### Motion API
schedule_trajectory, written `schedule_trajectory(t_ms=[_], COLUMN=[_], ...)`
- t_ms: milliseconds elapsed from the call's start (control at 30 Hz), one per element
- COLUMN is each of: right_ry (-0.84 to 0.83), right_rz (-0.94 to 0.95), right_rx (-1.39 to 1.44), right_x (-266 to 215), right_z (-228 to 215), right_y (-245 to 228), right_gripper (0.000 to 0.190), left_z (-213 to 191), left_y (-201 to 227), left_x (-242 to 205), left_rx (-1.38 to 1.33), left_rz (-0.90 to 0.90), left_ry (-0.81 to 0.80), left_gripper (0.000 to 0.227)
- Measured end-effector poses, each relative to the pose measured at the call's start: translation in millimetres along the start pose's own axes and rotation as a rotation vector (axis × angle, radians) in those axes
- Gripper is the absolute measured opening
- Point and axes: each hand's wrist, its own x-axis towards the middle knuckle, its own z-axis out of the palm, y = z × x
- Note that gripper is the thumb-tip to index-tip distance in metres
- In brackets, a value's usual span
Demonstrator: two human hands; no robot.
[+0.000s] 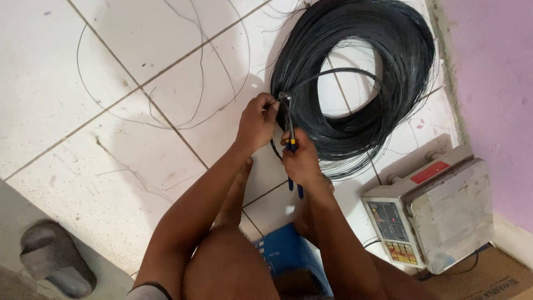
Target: The person is securing a large coil of black wire by cutting small pieces of thin wire and tying them around the coil to keep it together.
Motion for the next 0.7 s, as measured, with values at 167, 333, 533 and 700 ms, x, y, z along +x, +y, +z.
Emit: schedule_trajectory(t_ms=[167,333,533,700], right_ry=[-0.038,-0.017,0.043,0.424], right_rz=[0.011,0.001,-0.04,-0.205], right_rx=[0.054,0.258,0.004,-0.601], right_x=[-11,-9,-11,-11], right_z=[-2,5,-9,-11], right_y=[-8,-20,-28,-7], right_gripper=[0.053,0.066,0.062,0.063], left_z=[2,1,2,15], left_y=[-1,-4,4,3], left_x=[-1,0,-3,-23], left_rx=[-0.001,0.05,-0.046,0.119], left_rz=[0.006,0.038,-0.041,0.102], left_ry=[-0.008,-0.072,-0.049,-0.087], left_gripper=[0.014,0.014,0.024,0.053])
